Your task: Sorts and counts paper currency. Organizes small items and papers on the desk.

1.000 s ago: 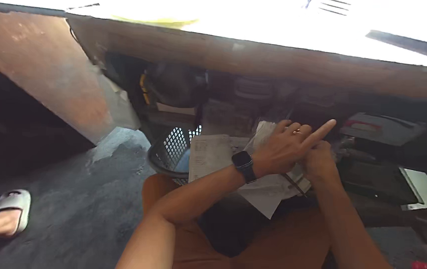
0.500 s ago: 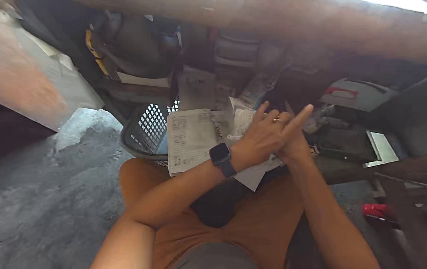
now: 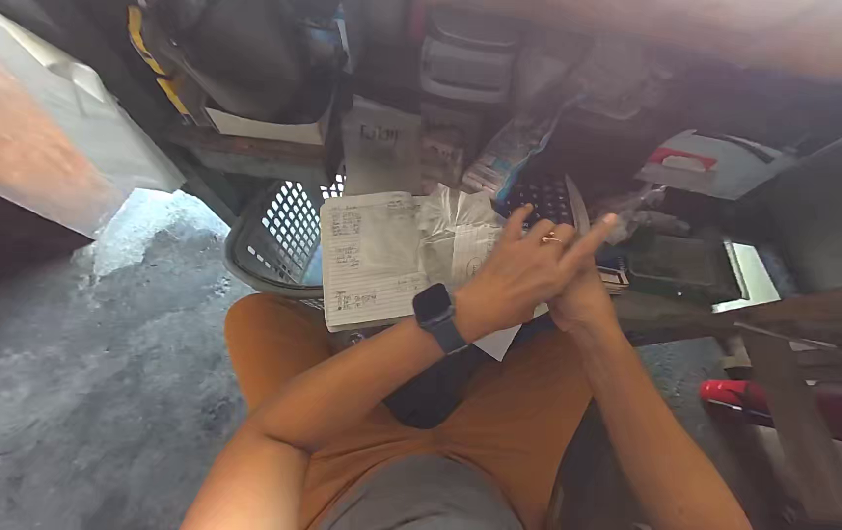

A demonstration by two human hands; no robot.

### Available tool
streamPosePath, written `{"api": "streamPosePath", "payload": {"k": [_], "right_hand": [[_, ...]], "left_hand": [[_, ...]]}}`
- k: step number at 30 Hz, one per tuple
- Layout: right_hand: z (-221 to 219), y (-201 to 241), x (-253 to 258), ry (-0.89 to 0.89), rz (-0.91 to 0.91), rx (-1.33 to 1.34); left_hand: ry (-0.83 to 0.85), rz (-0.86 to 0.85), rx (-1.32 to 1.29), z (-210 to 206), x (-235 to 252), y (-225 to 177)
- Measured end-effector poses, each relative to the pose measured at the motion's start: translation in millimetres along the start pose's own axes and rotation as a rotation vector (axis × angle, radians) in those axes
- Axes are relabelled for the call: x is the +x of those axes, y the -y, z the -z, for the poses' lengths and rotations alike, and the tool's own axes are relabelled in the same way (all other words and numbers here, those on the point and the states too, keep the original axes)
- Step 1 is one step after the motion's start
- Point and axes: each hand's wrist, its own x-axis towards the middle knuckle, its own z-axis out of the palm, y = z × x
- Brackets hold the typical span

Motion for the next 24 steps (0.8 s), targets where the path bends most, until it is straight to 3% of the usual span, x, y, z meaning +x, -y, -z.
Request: {"api": "streamPosePath", "payload": {"k": [2, 4, 5, 8, 11, 16, 21, 24], "right_hand": [[14, -18, 0, 0.045, -0.006, 0.032], [8, 5, -4, -0.039, -0.245, -0.001], [8, 5, -3, -0.087, -0.255, 0.009], [14, -1, -3, -0.058, -0.227, -0.003], [4, -1, -4, -0.005, -0.213, -0.064], [-26, -18, -8, -0.128, -0.242, 0.004], [-7, -14, -2, 0.137, -0.269, -0.209], [-11, -14, 3, 0.098, -0.269, -0.210]], "left_hand": [[0.009, -0.012, -0.098, -7, -1, -12], [0.048, -0.025, -0.341, 3, -7, -17], [0.059, -0.024, -0.426, 15, -10, -15], [0.151, -0.024, -0.220, 40, -17, 20], [0.286, 0.002, 0.028, 24, -24, 42], [0.099, 0.006, 0.042, 1, -34, 25], [0.150, 0.045, 0.032, -13, -40, 33], [0.149, 0.057, -0.016, -11, -40, 30]]}}
